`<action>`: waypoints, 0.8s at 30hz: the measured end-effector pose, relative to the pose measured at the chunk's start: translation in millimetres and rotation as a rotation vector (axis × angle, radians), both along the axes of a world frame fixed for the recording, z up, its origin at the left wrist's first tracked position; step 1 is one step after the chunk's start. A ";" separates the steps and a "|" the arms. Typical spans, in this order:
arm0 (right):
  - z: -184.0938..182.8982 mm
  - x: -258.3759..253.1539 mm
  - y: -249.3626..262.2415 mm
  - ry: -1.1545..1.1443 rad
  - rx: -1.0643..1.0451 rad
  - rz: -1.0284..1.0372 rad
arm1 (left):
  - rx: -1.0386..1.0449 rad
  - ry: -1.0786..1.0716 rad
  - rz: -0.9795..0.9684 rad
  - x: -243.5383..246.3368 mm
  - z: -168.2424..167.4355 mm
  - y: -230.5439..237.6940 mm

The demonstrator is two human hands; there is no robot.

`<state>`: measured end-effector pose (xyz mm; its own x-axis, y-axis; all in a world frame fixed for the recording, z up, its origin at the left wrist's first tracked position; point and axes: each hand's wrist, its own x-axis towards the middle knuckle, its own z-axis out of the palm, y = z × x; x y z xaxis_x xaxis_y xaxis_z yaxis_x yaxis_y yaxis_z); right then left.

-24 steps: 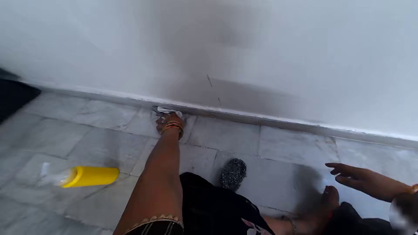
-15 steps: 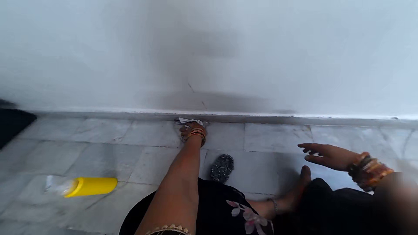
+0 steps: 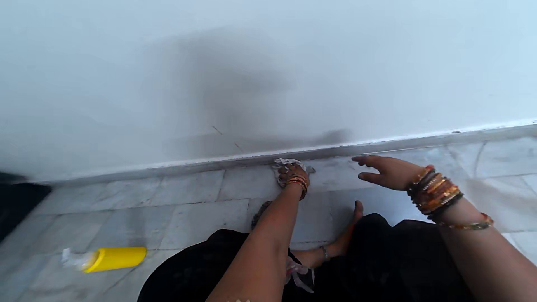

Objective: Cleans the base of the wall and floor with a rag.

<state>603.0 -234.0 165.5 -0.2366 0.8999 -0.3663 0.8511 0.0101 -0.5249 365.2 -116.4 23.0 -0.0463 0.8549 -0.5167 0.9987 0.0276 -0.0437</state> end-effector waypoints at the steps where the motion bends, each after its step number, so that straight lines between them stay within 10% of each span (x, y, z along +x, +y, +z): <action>1: 2.8 7.7 -1.2 0.015 0.025 -0.035 | -0.004 -0.004 -0.017 9.8 -0.2 -4.0; 15: -28.7 28.9 11.4 0.067 -0.163 -0.128 | -0.106 -0.342 -0.638 121.7 -10.3 -78.0; 24: -31.0 53.6 -9.5 0.083 -0.168 -0.242 | -0.029 -0.255 -0.452 32.3 -6.0 -46.8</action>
